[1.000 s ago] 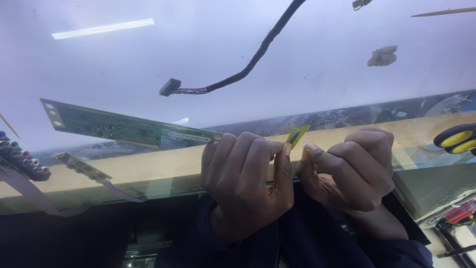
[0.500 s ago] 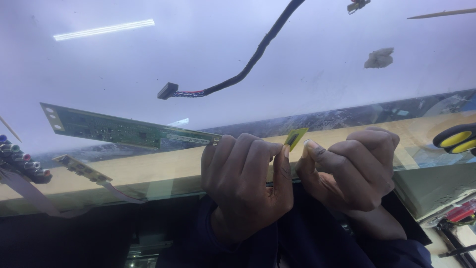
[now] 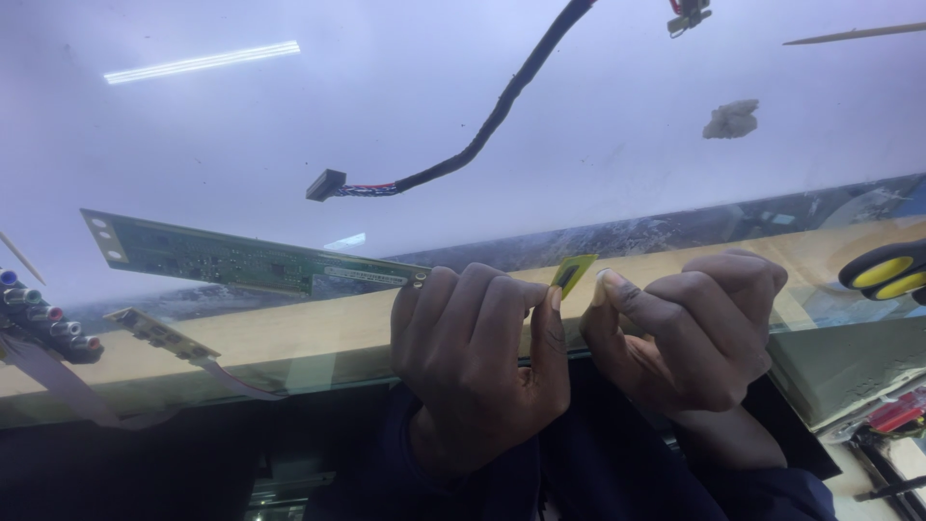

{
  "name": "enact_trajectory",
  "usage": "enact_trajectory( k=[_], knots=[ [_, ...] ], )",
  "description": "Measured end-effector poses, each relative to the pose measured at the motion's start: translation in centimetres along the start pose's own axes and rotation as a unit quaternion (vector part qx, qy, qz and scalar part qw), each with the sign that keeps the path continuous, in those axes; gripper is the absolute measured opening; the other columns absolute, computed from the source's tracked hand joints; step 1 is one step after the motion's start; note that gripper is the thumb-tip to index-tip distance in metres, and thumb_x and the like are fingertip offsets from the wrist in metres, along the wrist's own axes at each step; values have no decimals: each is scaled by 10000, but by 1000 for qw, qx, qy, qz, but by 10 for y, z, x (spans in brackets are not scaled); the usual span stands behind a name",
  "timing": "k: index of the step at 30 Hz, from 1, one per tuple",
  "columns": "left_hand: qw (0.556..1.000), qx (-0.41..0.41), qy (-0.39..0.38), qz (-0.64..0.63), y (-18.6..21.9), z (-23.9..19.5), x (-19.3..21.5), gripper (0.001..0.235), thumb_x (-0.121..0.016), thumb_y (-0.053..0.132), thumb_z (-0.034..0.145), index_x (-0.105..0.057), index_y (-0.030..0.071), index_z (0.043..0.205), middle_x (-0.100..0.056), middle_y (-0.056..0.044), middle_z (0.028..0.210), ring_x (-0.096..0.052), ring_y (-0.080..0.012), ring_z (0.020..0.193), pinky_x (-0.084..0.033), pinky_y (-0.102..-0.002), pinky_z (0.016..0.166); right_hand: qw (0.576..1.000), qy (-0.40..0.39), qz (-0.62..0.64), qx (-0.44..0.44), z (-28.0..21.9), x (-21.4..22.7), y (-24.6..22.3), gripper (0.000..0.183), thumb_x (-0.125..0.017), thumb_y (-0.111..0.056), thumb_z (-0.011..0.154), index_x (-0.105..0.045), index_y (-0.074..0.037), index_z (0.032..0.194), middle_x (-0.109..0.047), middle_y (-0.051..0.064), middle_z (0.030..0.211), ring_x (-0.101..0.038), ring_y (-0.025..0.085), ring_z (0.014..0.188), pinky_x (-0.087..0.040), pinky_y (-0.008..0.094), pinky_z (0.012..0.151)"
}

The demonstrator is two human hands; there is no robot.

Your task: The person cleans a small yellow electronic component using a cotton swab and a liquid from a spray bottle. They repeatedly spray the component and wipe it with the swab, occasionally placing it on the glass surface.

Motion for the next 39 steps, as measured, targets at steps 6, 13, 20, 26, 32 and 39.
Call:
enact_trajectory(
  k=[6, 13, 20, 26, 32, 39],
  knots=[
    [1000, 1, -2, 5, 0, 1, 0, 288, -474, 153, 956, -471, 106, 672, -428, -31, 606, -363, -230, 543, -248, -381, 559, 1000, 12, -9, 2, -2, -2, 2, 166, -689, 34, 827, -626, -55, 703, -421, -3, 539, -343, 216, 548, -272, 383, 614],
    [1000, -3, 1, 12, -1, 2, -1, 293, -490, 142, 943, -456, 108, 654, -426, -26, 593, -353, -224, 534, -235, -380, 553, 1000, -15, -7, 6, 5, 0, 0, 144, -671, 11, 863, -630, -30, 731, -456, 16, 558, -383, 229, 560, -288, 386, 628],
    [1000, -4, -3, 11, 0, 2, -1, 295, -483, 148, 946, -455, 112, 654, -430, -25, 594, -361, -219, 537, -244, -376, 552, 1000, -5, -17, -6, 4, -3, -2, 156, -702, -7, 867, -655, -64, 729, -443, -5, 570, -368, 213, 575, -278, 375, 626],
    [1000, 0, -8, 4, 0, 2, 0, 277, -480, 150, 941, -466, 106, 668, -423, -33, 603, -365, -233, 542, -247, -385, 548, 999, 30, -13, -10, 5, -3, -3, 121, -693, 6, 861, -636, -36, 762, -460, 5, 558, -337, 226, 592, -289, 384, 588],
    [1000, 1, -3, 11, 1, 5, 0, 285, -479, 147, 945, -461, 111, 663, -424, -26, 599, -361, -227, 541, -239, -380, 555, 1000, 2, -19, -10, 0, 0, 3, 140, -676, 106, 816, -612, -12, 777, -490, 42, 561, -364, 248, 578, -318, 401, 623],
    [1000, -1, -8, 11, 0, 6, 0, 290, -479, 150, 948, -463, 107, 662, -418, -31, 599, -353, -233, 539, -237, -382, 553, 1000, 11, -24, -14, 1, -2, 2, 169, -669, 102, 835, -598, -21, 745, -481, 33, 557, -357, 241, 584, -309, 391, 607]
  ],
)
Point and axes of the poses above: each hand's wrist, its own z-axis towards the middle knuckle, its own x-axis out of the back of the hand, y = z × x, the point moved 1 cm from there along z, towards the middle knuckle
